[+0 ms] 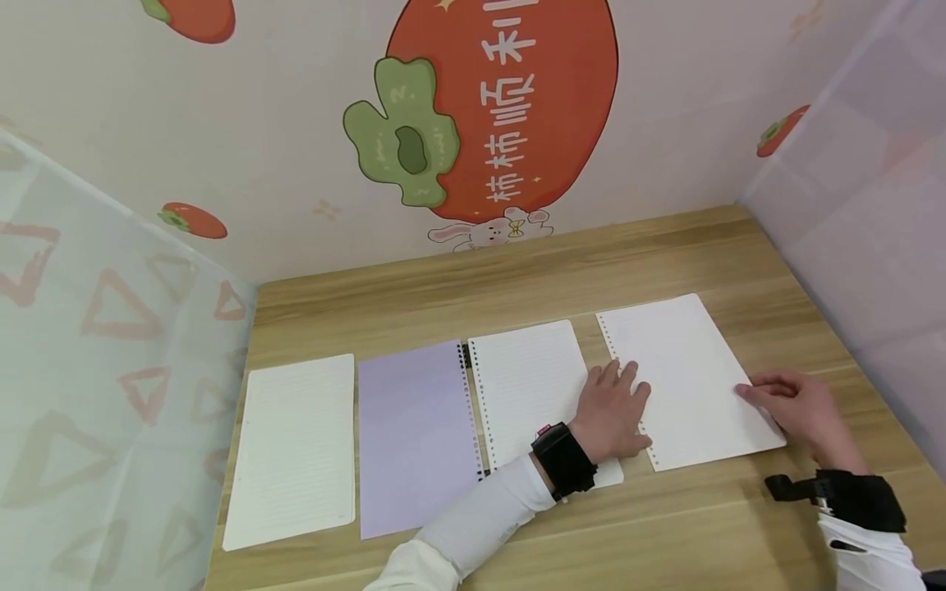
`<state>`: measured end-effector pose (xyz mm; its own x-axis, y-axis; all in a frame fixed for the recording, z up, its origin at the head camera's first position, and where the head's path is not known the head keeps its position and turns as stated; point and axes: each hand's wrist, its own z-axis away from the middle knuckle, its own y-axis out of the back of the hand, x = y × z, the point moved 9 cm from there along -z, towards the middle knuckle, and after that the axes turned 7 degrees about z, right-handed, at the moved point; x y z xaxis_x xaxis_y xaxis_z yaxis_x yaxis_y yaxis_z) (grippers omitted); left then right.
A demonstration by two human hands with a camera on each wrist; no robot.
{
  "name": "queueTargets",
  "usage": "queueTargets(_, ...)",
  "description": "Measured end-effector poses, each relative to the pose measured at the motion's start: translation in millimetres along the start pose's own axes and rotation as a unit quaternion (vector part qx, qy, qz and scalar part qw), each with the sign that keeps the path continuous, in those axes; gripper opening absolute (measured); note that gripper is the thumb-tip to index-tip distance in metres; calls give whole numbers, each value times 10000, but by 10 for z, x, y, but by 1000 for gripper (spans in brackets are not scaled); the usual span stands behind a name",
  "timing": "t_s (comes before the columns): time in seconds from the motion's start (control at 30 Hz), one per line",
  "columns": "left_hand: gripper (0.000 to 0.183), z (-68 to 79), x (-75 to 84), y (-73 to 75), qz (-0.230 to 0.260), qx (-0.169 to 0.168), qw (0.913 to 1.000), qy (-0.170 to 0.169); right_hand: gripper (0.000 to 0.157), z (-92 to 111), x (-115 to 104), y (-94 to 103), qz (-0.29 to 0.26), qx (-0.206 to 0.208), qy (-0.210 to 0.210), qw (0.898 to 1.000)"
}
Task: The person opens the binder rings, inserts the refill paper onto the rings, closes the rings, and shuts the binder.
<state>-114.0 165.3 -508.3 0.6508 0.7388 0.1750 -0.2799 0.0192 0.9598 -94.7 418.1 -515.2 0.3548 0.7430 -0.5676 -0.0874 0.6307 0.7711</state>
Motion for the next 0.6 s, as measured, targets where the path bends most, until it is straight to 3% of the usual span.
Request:
queueTargets(0.23, 72, -5, -15, -17, 115, 54, 9999, 1, 63, -15, 73, -6, 335, -150, -199, 9991)
queueTargets(0.37, 72, -20, -9, -11, 673, 224, 9974, -100, 66, -23, 94, -24, 373, -262, -315, 9985)
queueTargets(0.47, 71, -35, -15, 5, 1513, 344, 9878, -102, 69, -18, 109, -27, 426, -347, -354, 9979)
queueTargets(0.6, 72, -47, -77, 19, 2461, 376, 9683, 196, 67, -3, 77, -10, 583, -207, -207, 9979)
